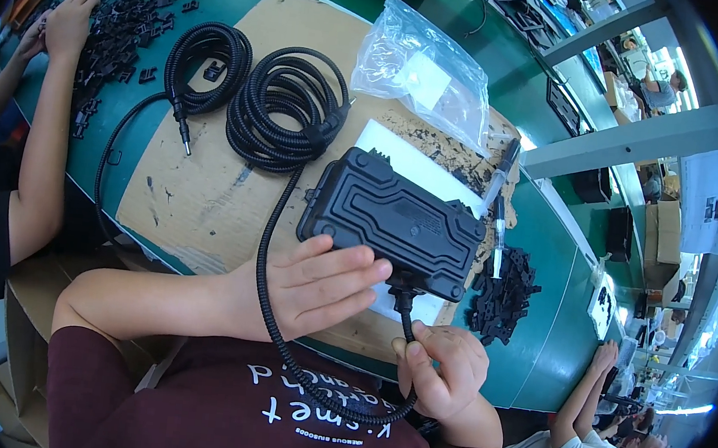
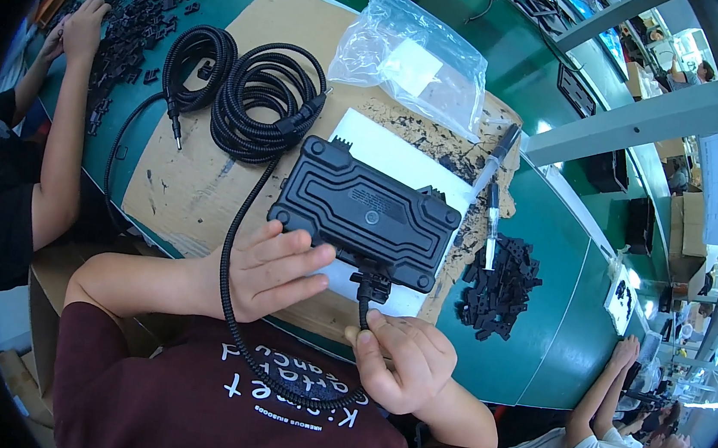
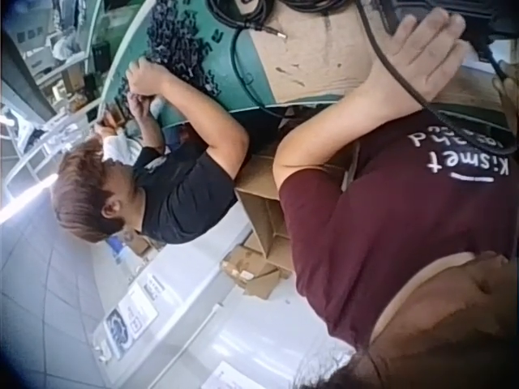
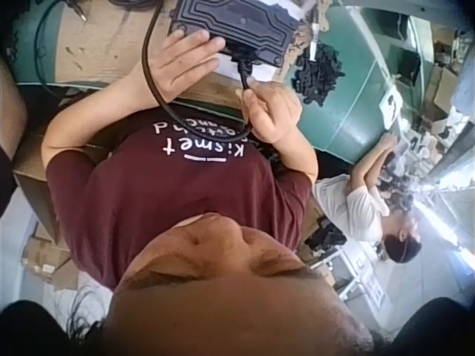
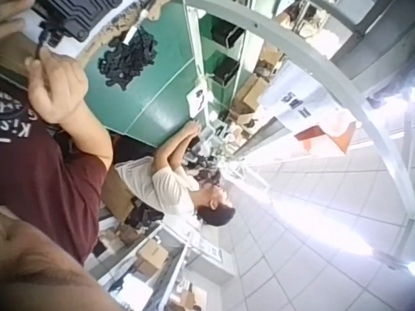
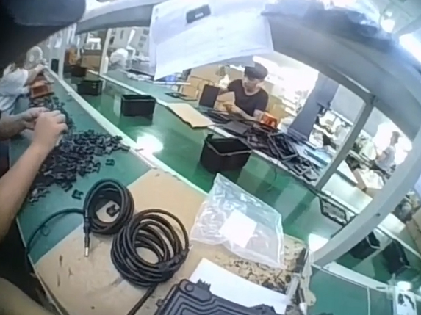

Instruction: The person assembles black plastic housing units by inserting cables into them and marking components with a marker pen.

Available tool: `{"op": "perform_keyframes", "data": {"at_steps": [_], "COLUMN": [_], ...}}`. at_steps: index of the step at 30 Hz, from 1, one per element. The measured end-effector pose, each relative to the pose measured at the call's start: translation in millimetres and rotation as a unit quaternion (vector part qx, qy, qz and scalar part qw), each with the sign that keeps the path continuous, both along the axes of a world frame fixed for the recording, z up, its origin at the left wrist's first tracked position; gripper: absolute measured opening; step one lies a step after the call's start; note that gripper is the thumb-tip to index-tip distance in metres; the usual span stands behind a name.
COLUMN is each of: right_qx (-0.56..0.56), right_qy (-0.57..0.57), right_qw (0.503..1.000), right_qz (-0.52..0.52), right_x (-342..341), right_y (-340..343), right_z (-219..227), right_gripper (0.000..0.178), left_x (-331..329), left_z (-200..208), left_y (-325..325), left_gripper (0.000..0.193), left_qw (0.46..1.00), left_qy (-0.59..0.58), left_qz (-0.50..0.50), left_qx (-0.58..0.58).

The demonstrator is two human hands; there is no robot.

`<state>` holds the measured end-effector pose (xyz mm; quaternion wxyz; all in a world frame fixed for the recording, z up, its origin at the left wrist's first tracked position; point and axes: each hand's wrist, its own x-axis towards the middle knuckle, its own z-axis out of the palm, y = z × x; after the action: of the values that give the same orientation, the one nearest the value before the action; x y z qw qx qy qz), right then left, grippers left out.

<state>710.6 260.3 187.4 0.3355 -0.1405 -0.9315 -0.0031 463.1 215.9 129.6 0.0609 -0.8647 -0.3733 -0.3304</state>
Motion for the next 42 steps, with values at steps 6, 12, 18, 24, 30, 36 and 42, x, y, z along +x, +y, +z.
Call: {"op": "perform_keyframes", "data": {"at_steps": [6,12,18,24,30,36,42], "right_qx": [-0.047,-0.173,-0.244,-0.273,-0.289,-0.292,-0.296], "right_qy": [-0.024,0.027,0.027,0.022,-0.002,-0.024,-0.028], "right_qw": [0.999,0.983,0.966,0.959,0.953,0.949,0.944], "right_qz": [0.001,-0.060,-0.076,-0.075,-0.090,-0.115,-0.146], "right_x": [-6,-14,-17,-16,-20,-25,-25], "right_y": [1,17,29,32,35,36,35], "right_z": [1,13,22,24,31,36,37], "right_gripper": [0.025,0.022,0.022,0.021,0.018,0.014,0.013], "left_x": [-6,-24,-21,17,36,59,67], "left_z": [-6,23,9,-6,7,-5,-9], "left_y": [9,43,43,-17,-5,4,10], "left_gripper": [0.074,0.102,0.084,0.032,0.041,0.025,0.017], "left_qw": [0.980,0.967,0.979,0.959,0.873,0.982,0.972], "left_qy": [-0.192,-0.181,-0.195,-0.219,-0.236,-0.121,-0.097], "left_qz": [0.045,0.077,0.057,-0.076,0.051,0.132,0.213], "left_qx": [-0.025,-0.160,-0.035,-0.166,-0.423,-0.066,-0.012]}}
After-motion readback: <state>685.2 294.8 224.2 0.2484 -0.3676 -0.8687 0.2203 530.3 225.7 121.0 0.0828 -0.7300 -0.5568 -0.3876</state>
